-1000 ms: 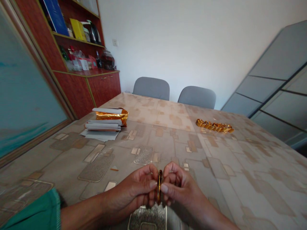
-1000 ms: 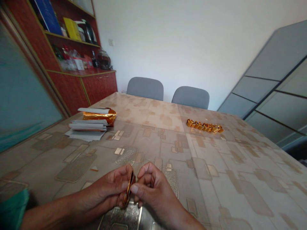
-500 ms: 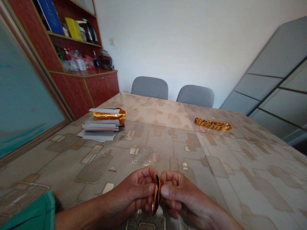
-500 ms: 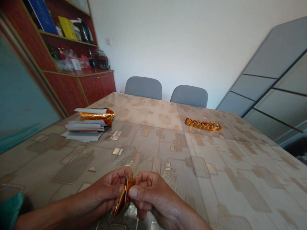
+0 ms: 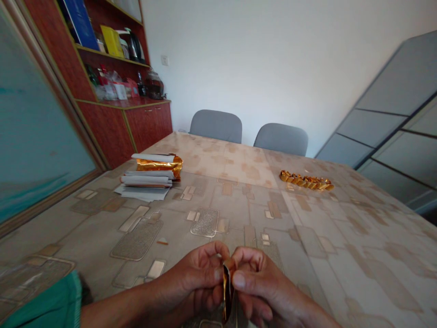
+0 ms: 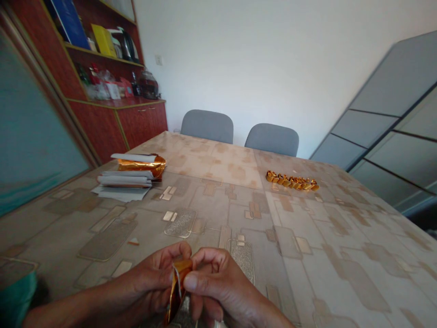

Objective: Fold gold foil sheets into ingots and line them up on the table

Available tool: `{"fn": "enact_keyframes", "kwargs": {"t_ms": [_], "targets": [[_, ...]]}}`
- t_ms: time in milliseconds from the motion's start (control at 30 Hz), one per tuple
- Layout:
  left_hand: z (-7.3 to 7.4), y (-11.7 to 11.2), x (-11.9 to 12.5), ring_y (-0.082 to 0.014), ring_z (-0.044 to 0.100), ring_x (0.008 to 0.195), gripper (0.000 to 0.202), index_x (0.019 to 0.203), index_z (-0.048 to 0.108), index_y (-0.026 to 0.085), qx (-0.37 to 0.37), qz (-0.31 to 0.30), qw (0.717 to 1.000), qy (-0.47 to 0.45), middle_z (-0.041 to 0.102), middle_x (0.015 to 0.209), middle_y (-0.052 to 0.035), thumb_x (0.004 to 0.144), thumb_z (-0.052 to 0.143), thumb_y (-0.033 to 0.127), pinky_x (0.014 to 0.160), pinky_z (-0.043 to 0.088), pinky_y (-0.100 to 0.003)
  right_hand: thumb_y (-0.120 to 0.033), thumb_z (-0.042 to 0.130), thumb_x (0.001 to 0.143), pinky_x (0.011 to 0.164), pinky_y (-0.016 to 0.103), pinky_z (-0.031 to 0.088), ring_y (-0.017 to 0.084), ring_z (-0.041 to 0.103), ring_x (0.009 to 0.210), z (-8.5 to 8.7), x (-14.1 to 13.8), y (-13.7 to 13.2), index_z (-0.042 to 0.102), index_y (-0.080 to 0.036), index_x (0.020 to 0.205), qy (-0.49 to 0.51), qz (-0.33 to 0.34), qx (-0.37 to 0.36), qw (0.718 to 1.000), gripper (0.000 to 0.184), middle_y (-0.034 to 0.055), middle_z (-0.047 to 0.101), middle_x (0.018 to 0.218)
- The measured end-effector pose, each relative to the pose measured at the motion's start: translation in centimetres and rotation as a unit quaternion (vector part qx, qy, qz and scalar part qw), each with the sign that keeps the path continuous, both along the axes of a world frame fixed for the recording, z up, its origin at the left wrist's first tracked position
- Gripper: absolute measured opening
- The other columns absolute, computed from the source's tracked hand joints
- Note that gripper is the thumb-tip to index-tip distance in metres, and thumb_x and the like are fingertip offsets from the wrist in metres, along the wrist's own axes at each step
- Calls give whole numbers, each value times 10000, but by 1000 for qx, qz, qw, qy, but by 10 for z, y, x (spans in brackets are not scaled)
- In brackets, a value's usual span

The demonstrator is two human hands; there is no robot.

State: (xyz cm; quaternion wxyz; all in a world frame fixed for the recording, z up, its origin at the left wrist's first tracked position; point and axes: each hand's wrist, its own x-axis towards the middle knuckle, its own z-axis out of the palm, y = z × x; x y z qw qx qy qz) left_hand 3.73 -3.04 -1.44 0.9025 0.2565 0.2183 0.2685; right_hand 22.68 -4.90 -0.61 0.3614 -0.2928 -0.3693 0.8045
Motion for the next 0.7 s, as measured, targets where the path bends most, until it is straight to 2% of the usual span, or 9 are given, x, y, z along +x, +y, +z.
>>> {"fn": "enact_keyframes", "kwargs": {"t_ms": [100, 267, 367, 500, 700], "targets": [[-1, 1, 1, -101, 635, 623, 333, 943, 583, 177, 2, 7, 1000, -8, 648, 792, -8, 770, 859, 242, 578, 428, -175, -412, 857, 751, 280, 107, 263, -1, 277, 261, -1, -1, 1, 612, -153, 844, 9, 0, -11, 1000, 369, -66, 639, 487], [1, 4, 4, -152, 659, 686, 313, 975, 595, 174, 18, 22, 999, -28, 641, 800, -14, 802, 828, 290, 663, 472, -252, -415, 770, 844, 324, 142, 393, 50, 467, 300, -10, -5, 3, 641, -114, 919, 70, -11, -23, 997, 335, -13, 673, 542], [2, 5, 5, -156, 659, 700, 278, 1010, 601, 178, 22, 24, 999, -31, 655, 839, -24, 824, 793, 256, 682, 471, -264, -403, 751, 866, 348, 153, 433, 43, 425, 293, -12, -5, 4, 661, -106, 951, 98, 3, -25, 995, 322, -36, 640, 518], [1, 4, 4, -151, 651, 660, 272, 1033, 599, 180, 20, 17, 999, -33, 650, 807, -21, 836, 769, 259, 635, 446, -248, -376, 750, 869, 365, 139, 429, 32, 395, 301, -11, -4, 6, 677, -95, 933, 92, 13, -17, 995, 298, -43, 615, 500], [-5, 4, 2, -169, 677, 734, 375, 1086, 597, 184, 24, 28, 999, -23, 673, 847, -42, 810, 824, 295, 655, 452, -242, -335, 741, 877, 366, 151, 429, 36, 390, 307, -13, -1, 7, 664, -105, 896, 79, 2, -18, 997, 243, -34, 627, 520]]}}
